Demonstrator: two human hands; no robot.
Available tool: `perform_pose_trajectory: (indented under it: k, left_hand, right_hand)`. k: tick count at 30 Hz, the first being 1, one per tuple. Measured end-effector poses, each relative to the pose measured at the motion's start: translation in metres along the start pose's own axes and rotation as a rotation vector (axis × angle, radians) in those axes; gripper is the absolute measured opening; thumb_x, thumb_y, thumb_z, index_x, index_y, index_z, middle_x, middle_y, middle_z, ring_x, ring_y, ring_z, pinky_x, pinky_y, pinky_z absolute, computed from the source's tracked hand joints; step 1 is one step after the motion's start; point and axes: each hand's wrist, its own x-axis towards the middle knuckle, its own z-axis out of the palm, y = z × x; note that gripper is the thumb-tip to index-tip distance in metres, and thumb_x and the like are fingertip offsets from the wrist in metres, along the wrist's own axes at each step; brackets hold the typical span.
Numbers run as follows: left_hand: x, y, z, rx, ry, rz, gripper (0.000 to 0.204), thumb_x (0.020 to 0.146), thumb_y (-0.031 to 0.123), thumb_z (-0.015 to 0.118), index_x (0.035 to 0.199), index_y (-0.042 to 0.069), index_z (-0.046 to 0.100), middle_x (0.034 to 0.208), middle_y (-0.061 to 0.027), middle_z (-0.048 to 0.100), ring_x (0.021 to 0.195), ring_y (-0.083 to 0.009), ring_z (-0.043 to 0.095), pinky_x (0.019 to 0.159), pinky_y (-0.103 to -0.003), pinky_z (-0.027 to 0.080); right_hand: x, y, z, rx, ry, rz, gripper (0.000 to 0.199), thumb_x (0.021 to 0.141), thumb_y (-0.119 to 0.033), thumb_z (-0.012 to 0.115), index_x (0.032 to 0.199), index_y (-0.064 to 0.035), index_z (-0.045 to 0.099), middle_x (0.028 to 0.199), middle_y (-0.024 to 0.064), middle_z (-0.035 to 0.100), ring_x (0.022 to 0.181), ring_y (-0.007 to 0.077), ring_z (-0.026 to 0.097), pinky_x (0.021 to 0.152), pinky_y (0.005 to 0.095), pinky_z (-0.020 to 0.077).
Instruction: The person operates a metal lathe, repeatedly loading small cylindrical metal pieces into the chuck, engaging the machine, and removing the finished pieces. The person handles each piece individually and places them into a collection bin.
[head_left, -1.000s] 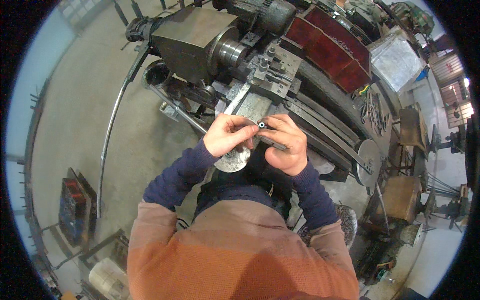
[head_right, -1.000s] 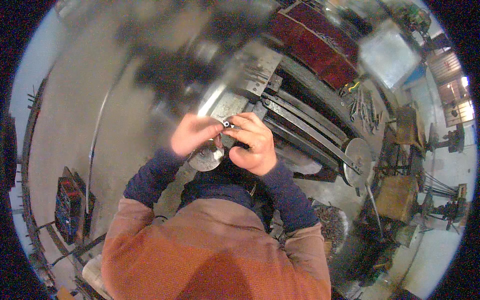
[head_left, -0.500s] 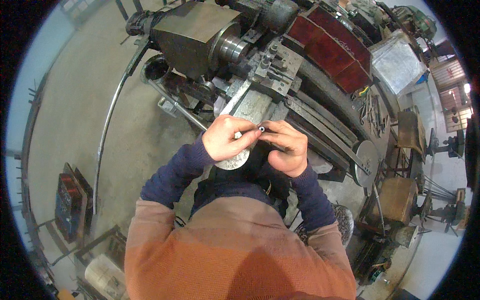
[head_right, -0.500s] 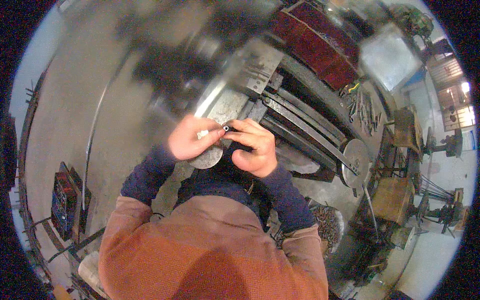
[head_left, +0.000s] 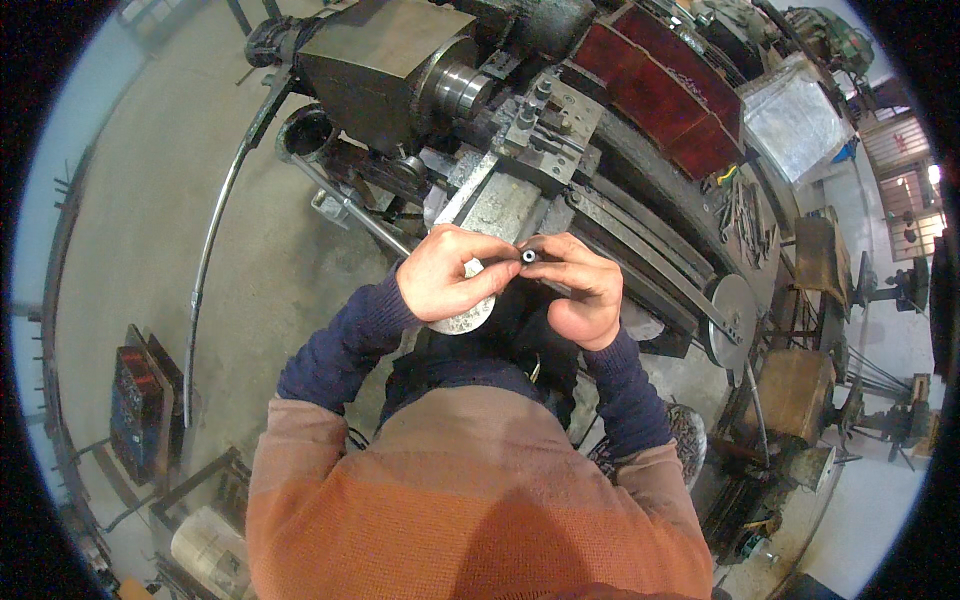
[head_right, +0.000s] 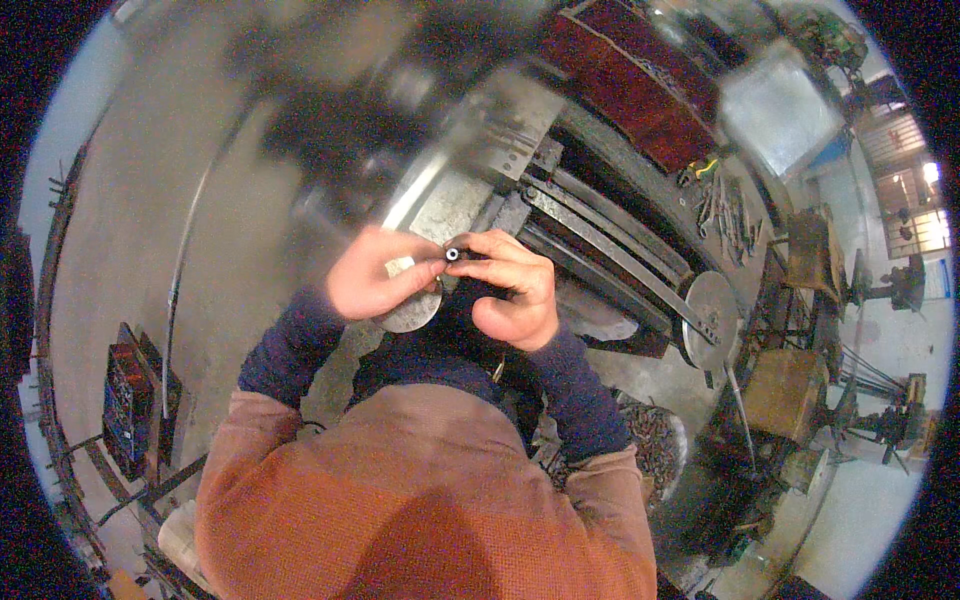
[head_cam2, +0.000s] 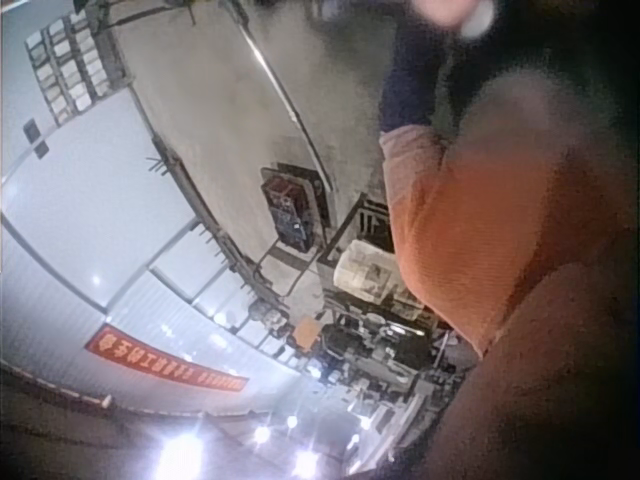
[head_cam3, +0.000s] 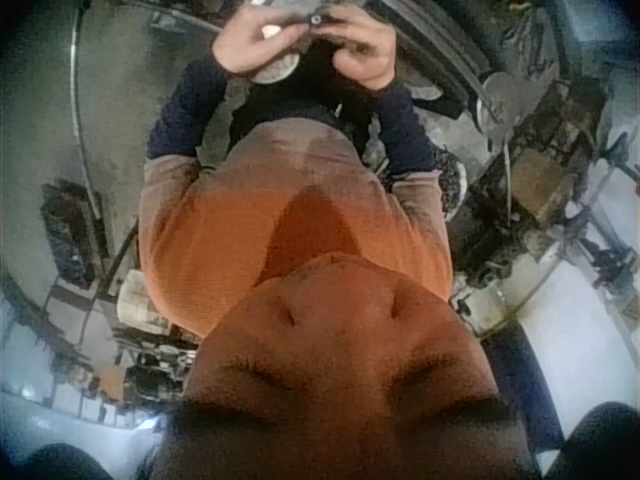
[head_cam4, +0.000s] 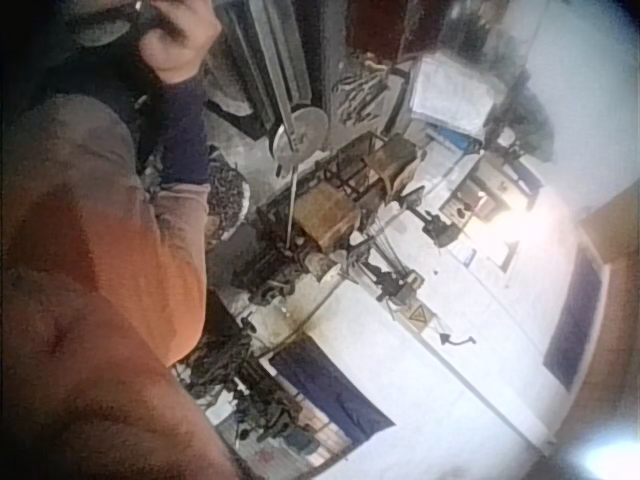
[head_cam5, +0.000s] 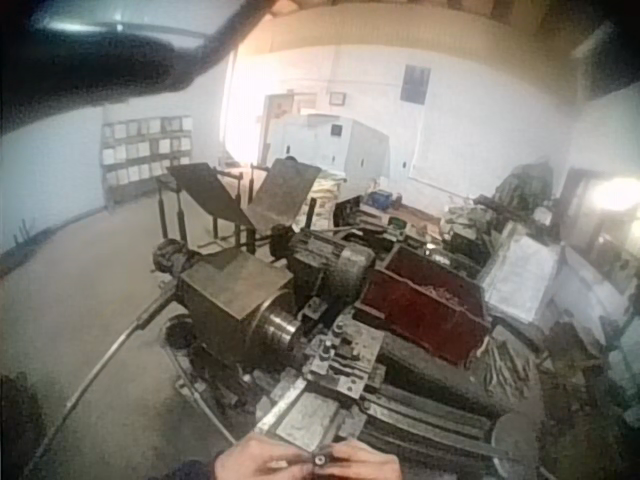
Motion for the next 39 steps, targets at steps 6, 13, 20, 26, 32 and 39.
perform_pose_trajectory:
  k: [6,13,20,26,32,39]
  left_hand:
    - [0.000,0.001,-0.001,-0.042,-0.059,-0.129,0.017,0.082,0.017,0.060,0.085,0.000,0.064,0.071,-0.0117,0.064,0.066,-0.0192,0.063,0.063,-0.030,0.047]
    - [0.004,0.006,-0.002,-0.004,-0.118,-0.203,0.020,0.083,0.020,0.059,0.084,0.001,0.065,0.067,-0.0111,0.063,0.062,-0.0169,0.061,0.060,-0.030,0.046]
    - [0.005,0.005,-0.002,-0.023,-0.069,-0.242,0.025,0.085,0.025,0.056,0.081,0.002,0.065,0.064,-0.0120,0.062,0.060,-0.0154,0.060,0.059,-0.031,0.045]
    - [0.005,-0.005,-0.003,-0.262,-0.007,-0.222,0.029,0.088,0.024,0.053,0.079,-0.002,0.063,0.061,-0.0092,0.062,0.055,-0.0151,0.060,0.052,-0.026,0.045]
    - [-0.004,-0.029,0.016,-0.950,-0.060,-0.510,0.034,0.090,0.033,0.049,0.092,0.001,0.059,0.069,-0.0068,0.063,0.062,-0.0130,0.062,0.056,-0.024,0.047]
    - [0.002,-0.034,0.016,-0.643,0.147,-0.371,0.026,0.087,0.024,0.056,0.089,-0.001,0.060,0.064,-0.0047,0.060,0.055,-0.0109,0.058,0.049,-0.021,0.044]
  right_hand:
    - [-0.004,-0.001,-0.001,0.007,0.007,0.070,0.036,0.057,-0.016,0.056,0.087,0.0020,0.065,0.095,0.0163,0.061,0.082,0.0291,0.059,0.074,0.0334,0.0448]
    - [0.001,-0.013,0.002,-0.197,-0.032,0.022,0.035,0.051,-0.007,0.056,0.084,0.0019,0.062,0.093,0.0163,0.059,0.078,0.0310,0.057,0.069,0.0337,0.0462]
    - [0.012,-0.022,0.001,-0.292,-0.040,-0.026,0.034,0.048,-0.004,0.058,0.081,0.0009,0.061,0.092,0.0167,0.058,0.076,0.0323,0.056,0.067,0.0352,0.0465]
    - [0.015,-0.021,0.002,-0.253,-0.025,0.013,0.038,0.046,-0.003,0.057,0.083,-0.0008,0.063,0.094,0.0145,0.060,0.083,0.0322,0.056,0.072,0.0360,0.0465]
    - [0.012,-0.012,0.014,-0.303,0.040,0.008,0.040,0.048,-0.008,0.055,0.086,-0.0018,0.064,0.099,0.0134,0.061,0.087,0.0332,0.055,0.078,0.0379,0.0454]
    - [0.024,-0.022,0.017,-0.464,0.046,0.015,0.040,0.047,-0.008,0.057,0.086,-0.0026,0.063,0.096,0.0127,0.059,0.084,0.0339,0.053,0.074,0.0381,0.0458]
